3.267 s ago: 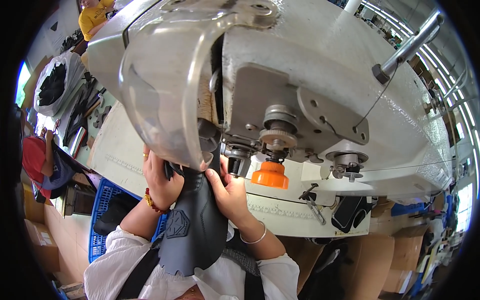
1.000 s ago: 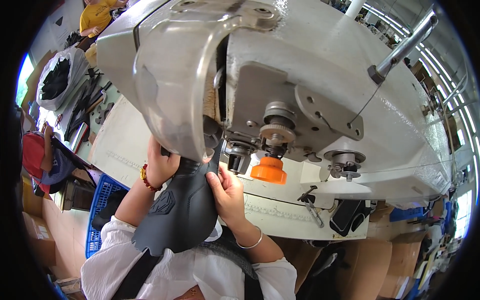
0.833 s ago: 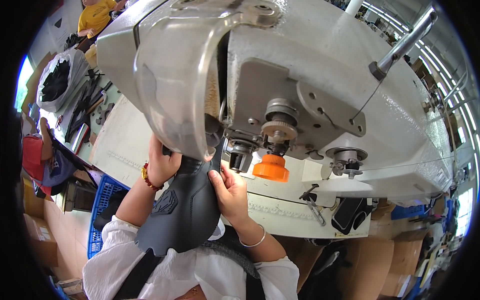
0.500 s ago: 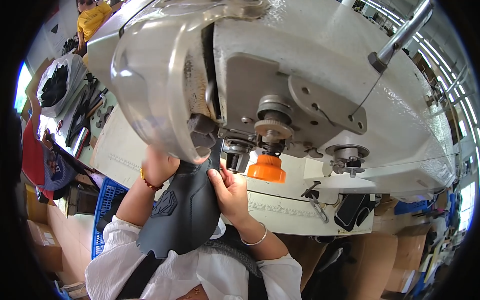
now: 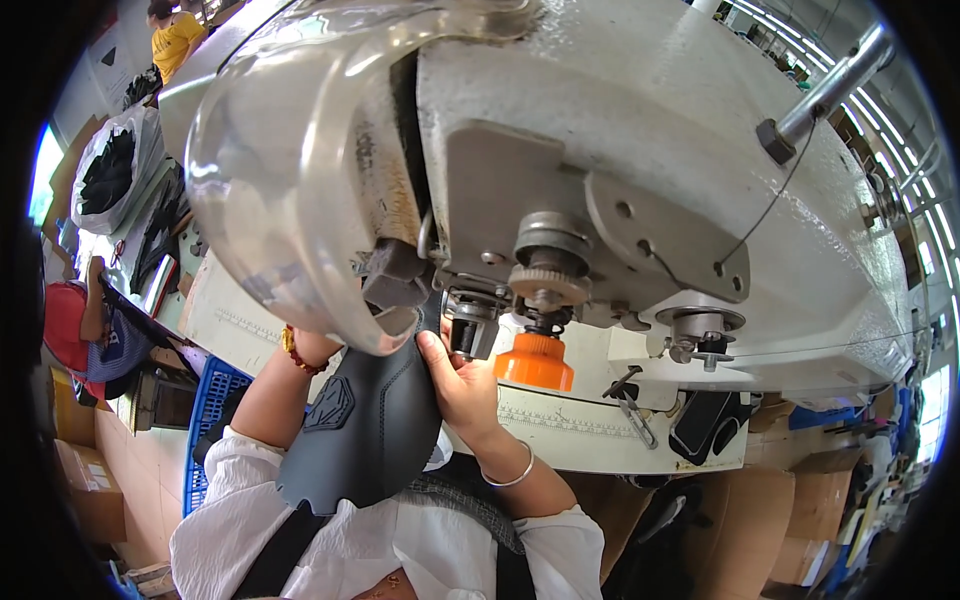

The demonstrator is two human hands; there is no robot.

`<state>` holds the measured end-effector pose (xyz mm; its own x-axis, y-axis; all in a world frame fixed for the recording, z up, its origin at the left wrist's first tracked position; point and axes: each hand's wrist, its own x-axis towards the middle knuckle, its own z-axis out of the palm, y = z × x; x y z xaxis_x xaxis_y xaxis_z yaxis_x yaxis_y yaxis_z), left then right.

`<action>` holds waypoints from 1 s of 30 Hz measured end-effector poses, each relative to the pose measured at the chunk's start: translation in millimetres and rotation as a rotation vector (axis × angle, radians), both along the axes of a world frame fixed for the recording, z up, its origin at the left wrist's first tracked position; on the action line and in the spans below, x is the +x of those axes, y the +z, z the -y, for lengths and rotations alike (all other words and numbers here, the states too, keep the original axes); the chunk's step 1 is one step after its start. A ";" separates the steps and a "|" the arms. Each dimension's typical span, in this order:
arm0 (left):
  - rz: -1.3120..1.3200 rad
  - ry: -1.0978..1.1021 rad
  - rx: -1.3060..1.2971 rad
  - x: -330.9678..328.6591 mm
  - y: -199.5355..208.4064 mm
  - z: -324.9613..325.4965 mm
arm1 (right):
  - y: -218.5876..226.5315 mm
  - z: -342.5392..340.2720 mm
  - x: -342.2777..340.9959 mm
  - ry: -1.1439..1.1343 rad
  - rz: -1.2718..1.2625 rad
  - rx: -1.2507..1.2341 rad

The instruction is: Operating an industrial sewing machine to stitch together components of a black boot upper.

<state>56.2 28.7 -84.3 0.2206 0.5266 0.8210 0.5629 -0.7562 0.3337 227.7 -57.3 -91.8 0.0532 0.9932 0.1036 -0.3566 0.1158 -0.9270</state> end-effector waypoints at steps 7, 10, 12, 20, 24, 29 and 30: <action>-0.064 0.105 0.071 -0.7 -10.6 -10.9 | 4.7 -8.8 1.4 -0.045 0.048 0.102; -0.055 0.136 0.021 3.0 -5.5 -8.3 | -4.0 -9.0 2.6 -0.088 0.042 0.036; 0.006 0.080 0.087 6.5 4.7 -5.3 | -6.6 -8.8 4.0 -0.096 0.047 0.033; -0.064 0.096 0.203 7.5 10.3 -13.7 | -15.8 -7.8 5.2 -0.146 0.009 -0.031; 0.054 0.053 0.156 5.6 -2.3 -24.8 | -2.5 -6.9 6.9 -0.129 0.125 -0.001; 0.168 -0.021 0.181 7.7 -8.2 -36.3 | 4.3 -4.0 4.3 -0.132 0.085 -0.041; 0.182 -0.040 0.191 7.8 -7.8 -37.9 | 4.4 -4.0 4.3 -0.125 0.068 -0.058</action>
